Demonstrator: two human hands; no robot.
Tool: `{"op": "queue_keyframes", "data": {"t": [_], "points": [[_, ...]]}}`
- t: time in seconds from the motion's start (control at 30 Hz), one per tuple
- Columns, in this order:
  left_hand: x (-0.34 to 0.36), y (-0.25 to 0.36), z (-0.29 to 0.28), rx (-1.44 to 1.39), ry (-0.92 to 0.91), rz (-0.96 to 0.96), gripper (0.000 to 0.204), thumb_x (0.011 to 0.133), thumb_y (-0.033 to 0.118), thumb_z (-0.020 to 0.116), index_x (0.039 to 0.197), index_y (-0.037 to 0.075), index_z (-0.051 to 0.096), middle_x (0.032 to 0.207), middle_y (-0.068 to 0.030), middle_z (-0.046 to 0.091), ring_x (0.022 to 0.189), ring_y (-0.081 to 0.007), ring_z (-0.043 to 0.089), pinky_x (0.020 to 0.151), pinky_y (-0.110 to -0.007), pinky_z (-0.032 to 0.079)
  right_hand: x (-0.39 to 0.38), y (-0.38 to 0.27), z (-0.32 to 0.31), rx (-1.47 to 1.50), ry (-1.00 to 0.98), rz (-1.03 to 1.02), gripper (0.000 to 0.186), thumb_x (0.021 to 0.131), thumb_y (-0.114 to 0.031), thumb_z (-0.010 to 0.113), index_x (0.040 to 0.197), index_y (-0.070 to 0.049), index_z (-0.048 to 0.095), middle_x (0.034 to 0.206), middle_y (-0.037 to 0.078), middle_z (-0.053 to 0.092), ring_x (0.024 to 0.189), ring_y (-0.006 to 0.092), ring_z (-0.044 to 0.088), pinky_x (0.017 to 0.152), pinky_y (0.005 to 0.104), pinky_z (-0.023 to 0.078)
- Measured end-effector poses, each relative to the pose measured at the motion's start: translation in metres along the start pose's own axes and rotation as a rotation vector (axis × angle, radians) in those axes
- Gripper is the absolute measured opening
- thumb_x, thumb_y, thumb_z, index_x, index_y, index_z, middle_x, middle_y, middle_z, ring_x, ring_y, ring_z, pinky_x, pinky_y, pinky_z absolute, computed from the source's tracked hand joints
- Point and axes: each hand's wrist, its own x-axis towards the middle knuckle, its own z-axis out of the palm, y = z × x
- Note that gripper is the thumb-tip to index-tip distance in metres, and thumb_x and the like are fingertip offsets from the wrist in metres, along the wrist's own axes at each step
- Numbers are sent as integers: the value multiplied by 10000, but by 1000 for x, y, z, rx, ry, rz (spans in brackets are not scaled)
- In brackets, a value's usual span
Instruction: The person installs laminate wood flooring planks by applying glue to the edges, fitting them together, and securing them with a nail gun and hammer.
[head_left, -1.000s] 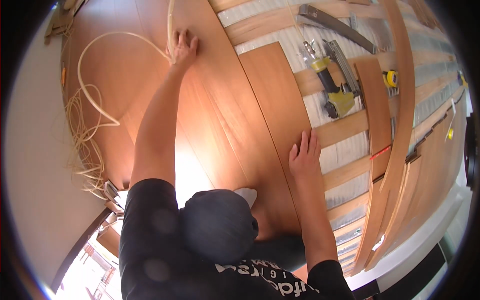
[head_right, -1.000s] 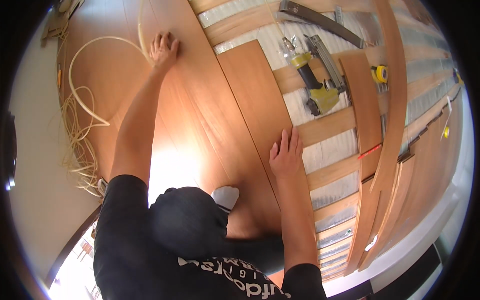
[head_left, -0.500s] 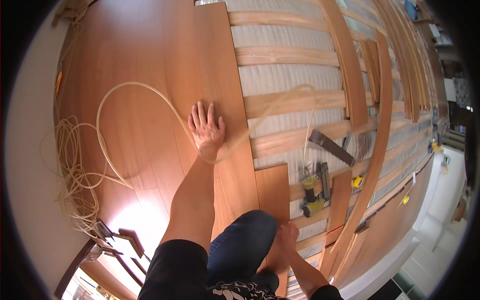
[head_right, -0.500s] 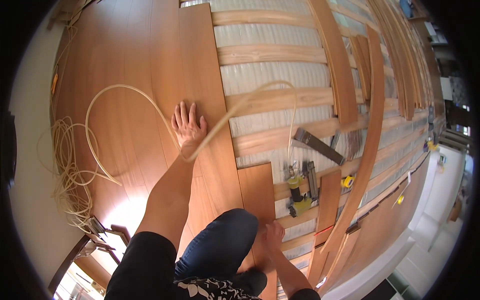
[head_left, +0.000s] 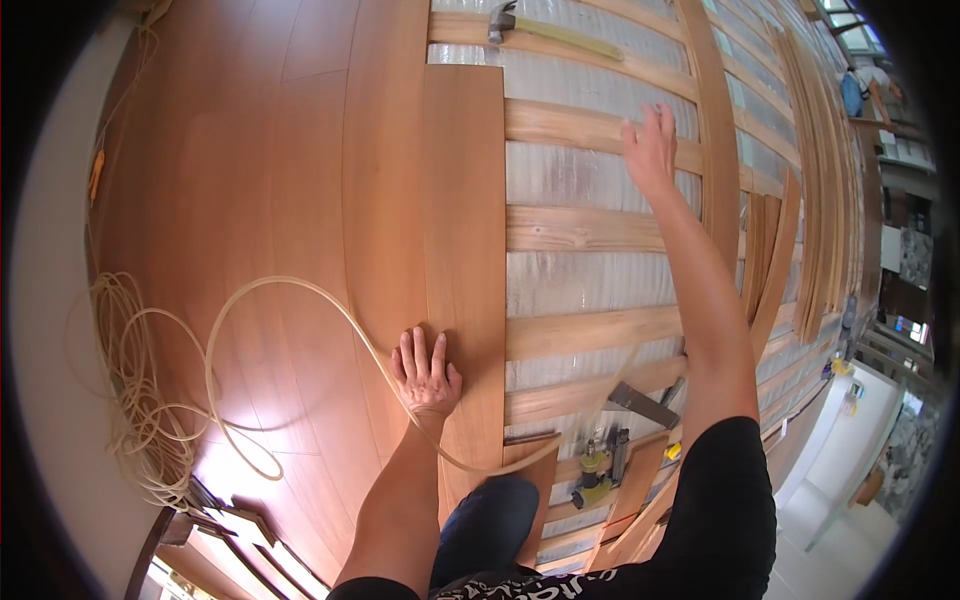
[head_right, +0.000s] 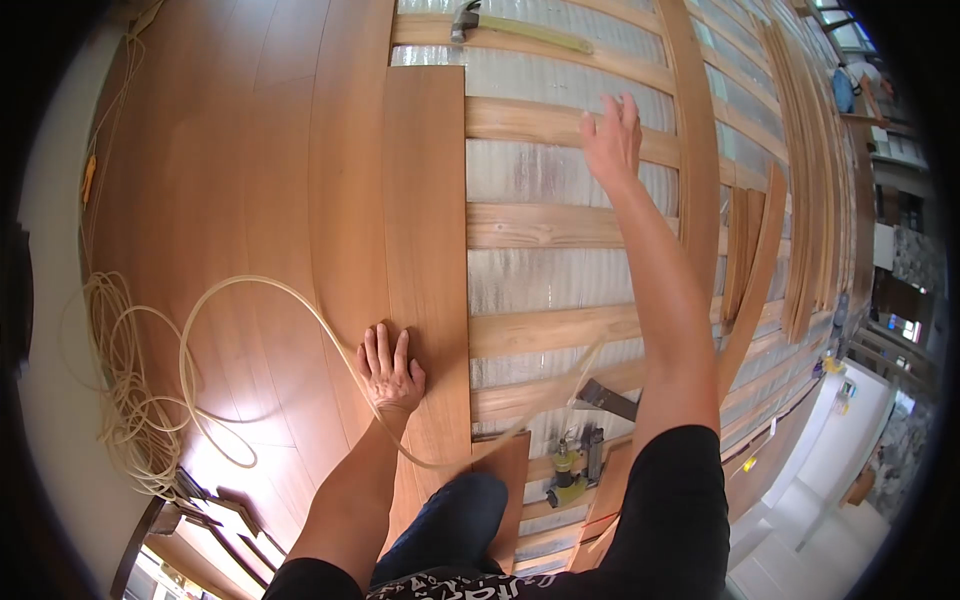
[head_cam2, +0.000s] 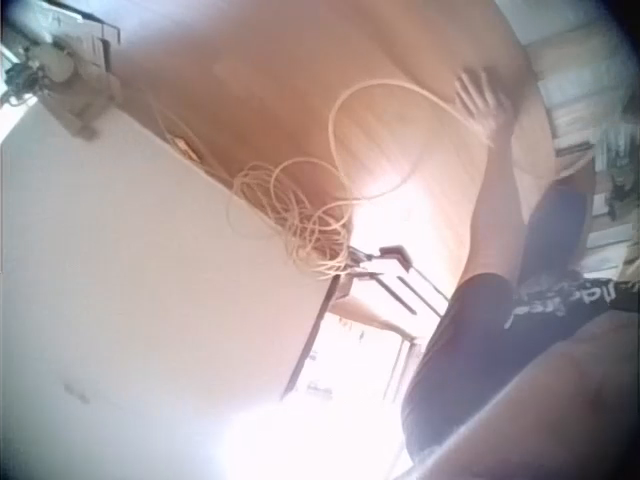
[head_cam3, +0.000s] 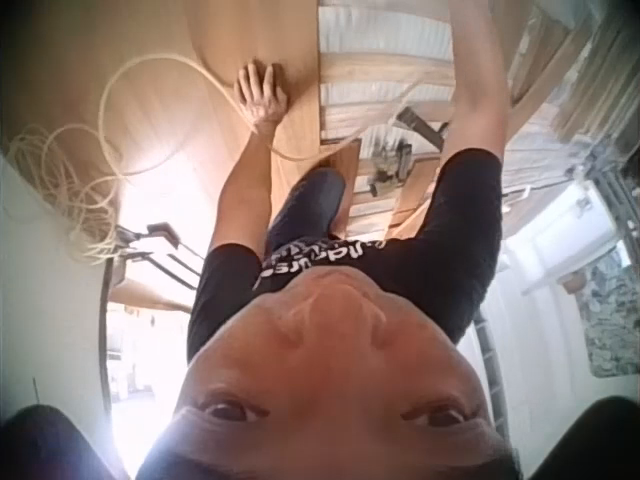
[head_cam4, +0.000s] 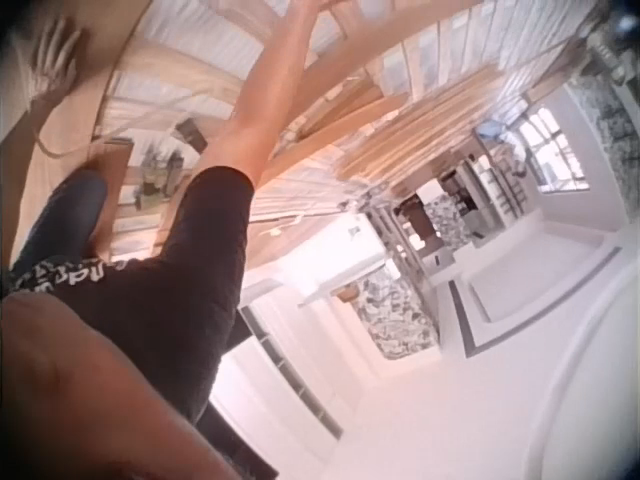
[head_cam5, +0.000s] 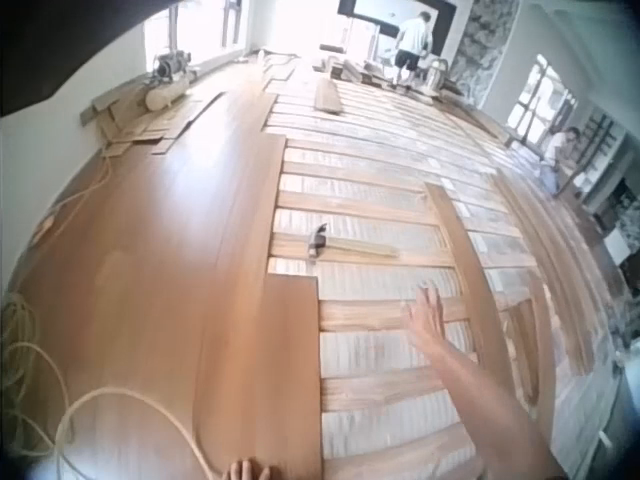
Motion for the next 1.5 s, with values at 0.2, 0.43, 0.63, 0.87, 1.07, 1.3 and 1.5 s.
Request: {"op": "queue_keyframes", "data": {"t": [0.2,0.43,0.63,0.87,1.07,1.3,1.5], "points": [[-4,-7,8,-32,43,5,613,801,288,645,1405,185,632,1587,-189,450,1482,-423,374,1203,-597,254,139,-47,132,-121,-48,-27,624,966,-381,634,1484,-72,476,1623,199,335,1460,408,374,1189,545,338],[-3,-9,7,-69,56,4,620,781,251,648,1398,185,635,1569,-170,480,1488,-401,379,1204,-576,268,160,-62,169,-343,-384,101,630,1024,-496,535,1508,-98,468,1624,161,381,1517,349,325,1208,615,246],[-5,-9,11,-87,97,35,609,786,224,643,1390,143,621,1566,-216,461,1474,-455,376,1200,-607,265,124,-55,131,-434,-552,5,535,1040,-469,539,1357,-39,571,1345,209,601,1184,425,642,969,552,546],[-4,-3,0,-113,175,67,611,759,201,650,1366,136,642,1564,-210,473,1475,-440,388,1221,-585,247,20,-16,0,29,-428,376,526,943,-436,688,1101,65,673,1056,326,704,1006,485,688,884,541,548],[-6,4,-6,-89,351,101,561,762,151,626,1320,95,660,1524,-208,515,1458,-424,421,1214,-556,276,-330,-40,-248,312,-105,651,375,902,-284,774,1076,15,626,923,182,696,859,271,670,792,389,537],[-12,14,3,16,574,152,519,780,99,577,1287,113,686,1464,-167,586,1402,-373,505,1181,-515,346,-801,-161,-492,422,-186,1457,342,870,-206,772,1080,0,598,779,104,658,688,247,664,671,400,548],[-8,-15,47,285,671,287,473,914,247,547,1373,220,659,1432,-84,629,1338,-294,560,1112,-473,390,-1030,-270,-561,-49,-209,1443,185,944,-187,722,915,-53,596,682,28,564,628,109,487,539,329,426]]}}
